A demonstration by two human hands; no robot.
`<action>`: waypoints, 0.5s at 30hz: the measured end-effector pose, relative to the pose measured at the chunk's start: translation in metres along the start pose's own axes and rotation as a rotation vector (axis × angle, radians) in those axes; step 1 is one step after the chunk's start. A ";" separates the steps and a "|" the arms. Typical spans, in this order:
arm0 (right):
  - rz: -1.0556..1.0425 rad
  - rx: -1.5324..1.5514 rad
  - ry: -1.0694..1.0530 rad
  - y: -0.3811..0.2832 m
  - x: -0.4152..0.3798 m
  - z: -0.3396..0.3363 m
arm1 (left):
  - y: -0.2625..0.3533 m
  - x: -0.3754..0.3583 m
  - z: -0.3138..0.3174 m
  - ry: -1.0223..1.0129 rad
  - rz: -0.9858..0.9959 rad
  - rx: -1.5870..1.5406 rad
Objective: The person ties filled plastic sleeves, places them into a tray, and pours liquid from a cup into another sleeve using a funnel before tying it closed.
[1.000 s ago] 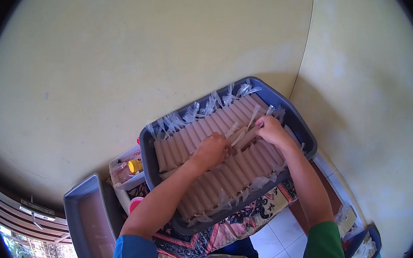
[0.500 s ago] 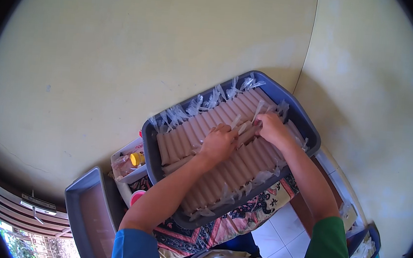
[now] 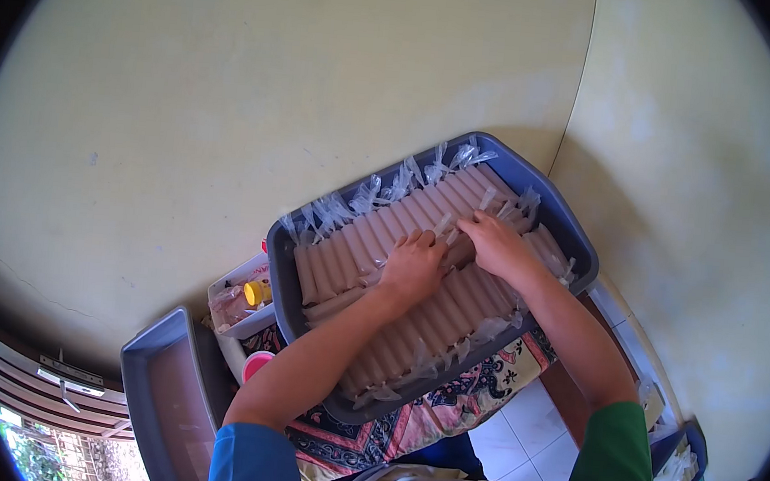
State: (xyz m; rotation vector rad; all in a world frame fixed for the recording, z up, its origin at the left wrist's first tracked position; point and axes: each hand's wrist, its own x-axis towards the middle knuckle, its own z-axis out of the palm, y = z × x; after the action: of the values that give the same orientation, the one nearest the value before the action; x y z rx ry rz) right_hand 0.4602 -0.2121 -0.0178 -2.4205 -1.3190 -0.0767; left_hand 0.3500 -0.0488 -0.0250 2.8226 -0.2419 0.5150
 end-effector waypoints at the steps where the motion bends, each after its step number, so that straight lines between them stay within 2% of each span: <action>1: 0.008 0.006 -0.013 0.001 0.001 0.000 | 0.000 0.000 -0.001 -0.008 -0.004 0.000; 6: 0.004 0.038 -0.006 0.002 0.002 -0.001 | -0.003 0.001 -0.007 -0.047 -0.013 -0.017; 8: 0.012 0.053 -0.006 0.001 0.002 -0.001 | -0.006 0.001 -0.015 -0.110 -0.024 -0.148; 10: -0.034 0.037 0.120 -0.001 0.000 0.001 | -0.009 0.002 -0.028 -0.092 -0.036 -0.144; 15: -0.061 -0.006 0.217 -0.016 -0.001 -0.005 | -0.007 -0.010 -0.064 -0.073 -0.112 -0.144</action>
State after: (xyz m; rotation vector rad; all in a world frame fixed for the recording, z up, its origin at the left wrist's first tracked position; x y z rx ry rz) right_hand 0.4474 -0.2073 -0.0088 -2.3012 -1.2942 -0.3503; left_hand 0.3220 -0.0225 0.0275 2.6988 -0.1286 0.3563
